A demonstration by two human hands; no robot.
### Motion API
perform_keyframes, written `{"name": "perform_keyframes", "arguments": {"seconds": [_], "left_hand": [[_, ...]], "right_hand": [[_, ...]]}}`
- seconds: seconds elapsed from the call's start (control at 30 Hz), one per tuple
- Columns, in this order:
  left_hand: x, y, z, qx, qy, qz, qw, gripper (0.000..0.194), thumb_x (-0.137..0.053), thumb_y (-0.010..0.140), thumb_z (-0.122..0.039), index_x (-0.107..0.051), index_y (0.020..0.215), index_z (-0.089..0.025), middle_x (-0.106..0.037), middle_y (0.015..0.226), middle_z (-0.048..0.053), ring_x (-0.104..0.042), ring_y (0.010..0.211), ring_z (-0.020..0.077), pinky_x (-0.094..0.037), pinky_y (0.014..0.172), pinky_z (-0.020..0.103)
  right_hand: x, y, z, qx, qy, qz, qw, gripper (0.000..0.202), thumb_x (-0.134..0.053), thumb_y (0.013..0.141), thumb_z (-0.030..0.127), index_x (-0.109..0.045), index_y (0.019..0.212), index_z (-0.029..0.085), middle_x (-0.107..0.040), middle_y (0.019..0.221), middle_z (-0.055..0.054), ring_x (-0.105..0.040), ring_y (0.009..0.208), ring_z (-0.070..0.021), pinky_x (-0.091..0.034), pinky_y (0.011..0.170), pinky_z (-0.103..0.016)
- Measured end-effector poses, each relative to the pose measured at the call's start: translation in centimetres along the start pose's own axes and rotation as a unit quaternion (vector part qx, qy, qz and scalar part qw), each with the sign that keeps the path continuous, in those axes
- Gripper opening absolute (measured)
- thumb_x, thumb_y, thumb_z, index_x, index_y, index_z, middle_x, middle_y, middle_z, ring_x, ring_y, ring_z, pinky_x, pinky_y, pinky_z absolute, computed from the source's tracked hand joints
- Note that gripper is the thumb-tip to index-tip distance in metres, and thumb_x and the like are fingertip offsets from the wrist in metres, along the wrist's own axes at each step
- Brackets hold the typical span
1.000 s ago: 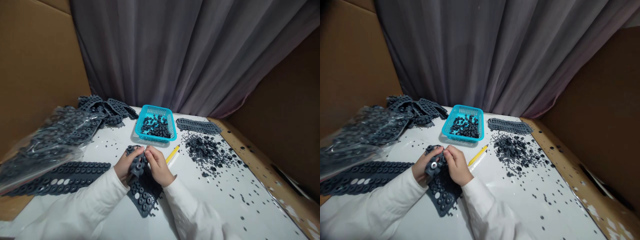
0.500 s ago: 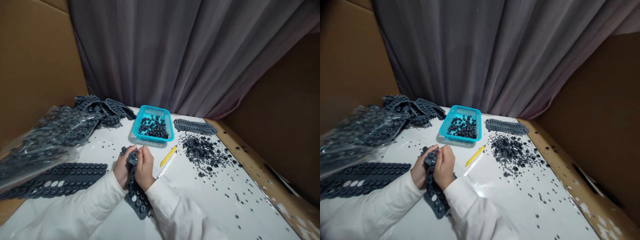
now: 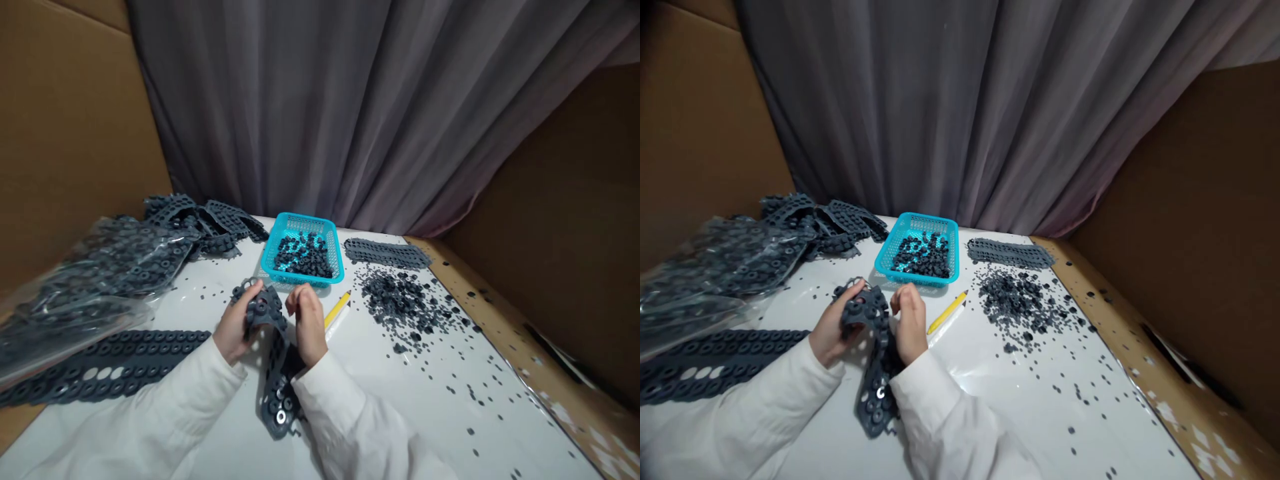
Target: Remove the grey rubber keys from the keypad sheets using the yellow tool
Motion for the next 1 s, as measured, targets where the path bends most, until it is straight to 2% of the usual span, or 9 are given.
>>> {"name": "perform_keyframes", "arguments": {"seconds": [0.13, 0.37, 0.47, 0.63, 0.77, 0.83, 0.9, 0.97, 1.0], "left_hand": [[0.1, -0.1, 0.5, 0.039, 0.003, 0.043, 0.998, 0.018, -0.065, 0.070, -0.029, -0.055, 0.065, -0.014, -0.059, 0.054, -0.002, -0.054, 0.043, 0.0092, -0.043, 0.043, 0.019], [0.4, 0.0, 0.3, 0.020, 0.038, 0.022, 0.999, 0.019, -0.067, 0.066, -0.028, -0.055, 0.065, -0.015, -0.056, 0.052, -0.004, -0.052, 0.042, 0.0088, -0.041, 0.043, 0.018], [0.4, 0.0, 0.3, -0.009, 0.064, 0.022, 0.998, 0.021, -0.069, 0.063, -0.031, -0.056, 0.066, -0.014, -0.057, 0.053, -0.003, -0.054, 0.047, 0.0106, -0.043, 0.047, 0.021], [-0.1, -0.4, -0.3, -0.106, 0.124, 0.027, 0.986, 0.021, -0.073, 0.059, -0.026, -0.056, 0.064, -0.015, -0.056, 0.056, -0.005, -0.052, 0.052, 0.0088, -0.042, 0.052, 0.019], [-0.1, -0.4, -0.5, -0.118, 0.159, 0.014, 0.980, 0.021, -0.073, 0.059, -0.028, -0.057, 0.064, -0.016, -0.057, 0.057, -0.005, -0.052, 0.055, 0.0094, -0.041, 0.055, 0.019], [0.2, -0.1, -0.6, -0.133, 0.199, 0.014, 0.971, 0.020, -0.074, 0.057, -0.026, -0.058, 0.063, -0.015, -0.058, 0.059, -0.005, -0.053, 0.057, 0.0098, -0.041, 0.057, 0.019], [0.6, 0.5, -0.9, -0.133, 0.254, 0.013, 0.958, 0.017, -0.073, 0.057, -0.024, -0.060, 0.063, -0.014, -0.060, 0.060, -0.003, -0.054, 0.059, 0.0108, -0.042, 0.058, 0.020], [1.1, 1.1, -1.2, -0.102, 0.282, 0.005, 0.954, 0.014, -0.071, 0.059, -0.022, -0.060, 0.064, -0.014, -0.061, 0.058, -0.002, -0.056, 0.057, 0.0119, -0.043, 0.056, 0.021], [1.3, 1.3, -1.4, -0.079, 0.275, 0.001, 0.958, 0.013, -0.069, 0.059, -0.022, -0.060, 0.064, -0.014, -0.061, 0.056, -0.002, -0.056, 0.055, 0.0124, -0.043, 0.054, 0.021]], "right_hand": [[1.3, 1.4, 0.6, -0.067, 0.160, 0.022, 0.985, 0.041, -0.033, 0.085, 0.058, -0.032, 0.064, 0.022, -0.027, 0.058, 0.005, -0.027, 0.048, -0.0116, -0.027, 0.049, -0.027], [0.9, 0.8, 2.8, -0.121, 0.253, 0.127, 0.951, 0.048, -0.028, 0.085, 0.061, -0.031, 0.059, 0.021, -0.024, 0.052, 0.005, -0.022, 0.043, -0.0109, -0.024, 0.046, -0.026], [0.8, 0.8, 3.0, -0.145, 0.275, 0.158, 0.937, 0.050, -0.029, 0.083, 0.065, -0.032, 0.057, 0.021, -0.024, 0.050, 0.005, -0.023, 0.042, -0.0110, -0.023, 0.044, -0.025], [1.0, 0.7, 3.1, -0.181, 0.317, 0.224, 0.904, 0.056, -0.021, 0.083, 0.067, -0.026, 0.053, 0.021, -0.019, 0.046, 0.006, -0.017, 0.040, -0.0097, -0.019, 0.041, -0.022], [1.5, 0.3, 3.0, -0.223, 0.339, 0.257, 0.877, 0.053, -0.019, 0.087, 0.062, -0.021, 0.054, 0.020, -0.016, 0.045, 0.007, -0.013, 0.039, -0.0098, -0.016, 0.038, -0.021], [1.9, 0.7, 3.0, -0.222, 0.310, 0.257, 0.888, 0.050, -0.021, 0.087, 0.060, -0.022, 0.056, 0.021, -0.017, 0.047, 0.007, -0.014, 0.040, -0.0099, -0.018, 0.039, -0.021], [2.6, 1.9, 3.0, -0.188, 0.223, 0.222, 0.930, 0.045, -0.027, 0.086, 0.058, -0.030, 0.060, 0.022, -0.022, 0.051, 0.007, -0.019, 0.042, -0.0100, -0.022, 0.041, -0.022], [3.9, 3.9, 2.9, -0.112, 0.071, 0.143, 0.981, 0.033, -0.040, 0.084, 0.051, -0.040, 0.068, 0.022, -0.029, 0.056, 0.006, -0.027, 0.047, -0.0105, -0.028, 0.046, -0.023], [4.5, 5.1, 2.9, -0.067, -0.033, 0.103, 0.992, 0.027, -0.047, 0.082, 0.045, -0.043, 0.072, 0.021, -0.034, 0.058, 0.005, -0.032, 0.050, -0.0112, -0.031, 0.050, -0.024]]}}
Point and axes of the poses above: each hand's wrist, its own y-axis towards the middle knuckle, its own x-axis out of the back of the hand, z = x × y, the point moved 2 cm from there along y, towards the middle knuckle
